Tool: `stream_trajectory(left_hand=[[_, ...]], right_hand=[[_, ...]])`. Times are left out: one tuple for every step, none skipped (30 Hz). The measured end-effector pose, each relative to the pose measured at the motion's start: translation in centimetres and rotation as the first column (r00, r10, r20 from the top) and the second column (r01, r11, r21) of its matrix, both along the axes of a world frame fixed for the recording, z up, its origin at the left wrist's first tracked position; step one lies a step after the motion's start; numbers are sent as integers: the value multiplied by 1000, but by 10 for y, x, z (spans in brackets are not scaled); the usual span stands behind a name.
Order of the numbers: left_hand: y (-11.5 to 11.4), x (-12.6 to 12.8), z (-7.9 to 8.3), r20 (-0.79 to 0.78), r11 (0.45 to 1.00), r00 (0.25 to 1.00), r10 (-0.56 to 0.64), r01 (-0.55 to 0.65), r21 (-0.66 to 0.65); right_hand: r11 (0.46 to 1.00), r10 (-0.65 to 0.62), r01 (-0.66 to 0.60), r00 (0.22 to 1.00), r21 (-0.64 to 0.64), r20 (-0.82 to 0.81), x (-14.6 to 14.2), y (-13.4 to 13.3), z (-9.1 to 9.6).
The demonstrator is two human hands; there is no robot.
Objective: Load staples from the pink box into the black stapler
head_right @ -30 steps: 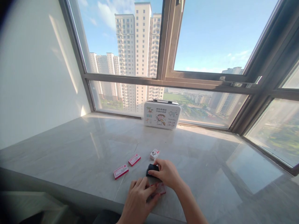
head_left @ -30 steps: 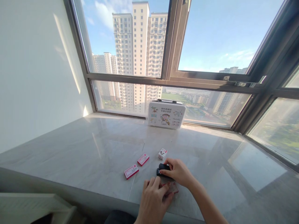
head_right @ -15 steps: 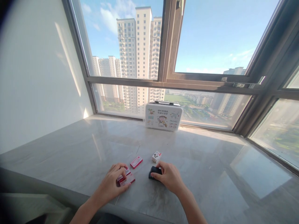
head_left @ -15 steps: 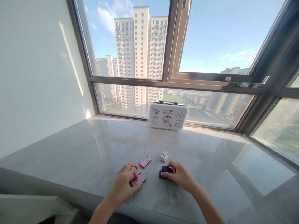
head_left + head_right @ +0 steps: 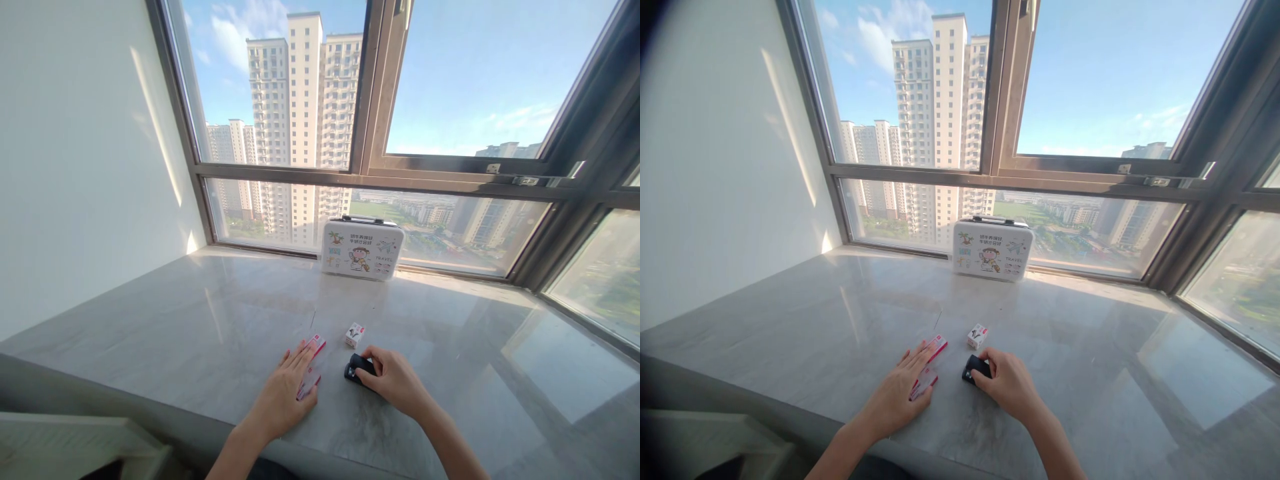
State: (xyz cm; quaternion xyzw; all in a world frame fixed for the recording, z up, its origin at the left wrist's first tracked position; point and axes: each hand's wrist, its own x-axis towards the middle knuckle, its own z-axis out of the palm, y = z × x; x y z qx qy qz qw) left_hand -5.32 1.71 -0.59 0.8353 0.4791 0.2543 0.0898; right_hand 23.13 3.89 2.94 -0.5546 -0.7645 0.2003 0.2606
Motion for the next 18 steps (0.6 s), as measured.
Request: stream_trajectory(left_hand=[[1, 4, -1, -12, 1000, 1000, 3, -3, 9], [2, 9, -2, -14, 1000, 1000, 12, -12, 24], [4, 15, -3, -9, 999, 1000, 25, -25, 41], [6, 22, -3, -1, 998, 999, 37, -37, 57], [9, 30, -4, 9, 997, 999, 46, -46, 68], [13, 39, -5, 19, 996, 998, 53, -55, 76], [18, 48, -6, 28, 995, 998, 60, -62, 81], [24, 57, -7, 36, 994, 997, 66, -69, 85], [31, 67, -7, 43, 993, 996, 72, -76, 88], [37, 76, -8, 49, 993, 996, 76, -80, 92], [44, 84, -8, 53, 992, 996, 76, -81, 95], [49, 91, -9, 57, 992, 996, 73, -78, 96], [54, 97, -9, 61, 993, 996, 66, -72, 97], [56, 101, -10, 67, 993, 996, 60, -66, 98], [57, 104, -11, 75, 993, 996, 56, -63, 100], [56, 105, -11, 86, 993, 995, 55, -64, 102], [53, 105, -12, 95, 992, 994, 58, -68, 104], [49, 105, -13, 102, 992, 993, 60, -71, 105]], right_hand=[[1000, 5, -5, 1000, -5, -1, 2, -2, 3], [1000, 10, -10, 1000, -12, -3, 5, -5, 5], [1000, 13, -13, 1000, -24, -7, 9, -8, 7], [999, 7, -8, 1000, -41, -14, 13, -11, 7], [998, -8, 6, 1000, -65, -24, 18, -14, 5], [995, -34, 30, 999, -96, -40, 23, -17, 2], [989, -71, 62, 995, -131, -67, 28, -20, -3], [981, -114, 94, 988, -172, -108, 33, -24, -10], [969, -159, 121, 973, -215, -166, 37, -28, -18], [957, -198, 134, 950, -258, -240, 41, -32, -26], [945, -232, 135, 918, -297, -322, 45, -37, -34], [936, -260, 128, 881, -329, -395, 47, -43, -41], [927, -283, 121, 846, -356, -451, 49, -48, -46], [917, -305, 116, 818, -381, -487, 50, -53, -51], [907, -328, 116, 796, -404, -508, 50, -57, -54], [897, -350, 118, 780, -427, -519, 48, -60, -55], [887, -367, 118, 765, -446, -528, 45, -61, -56], [882, -376, 110, 752, -458, -542, 40, -61, -55]])
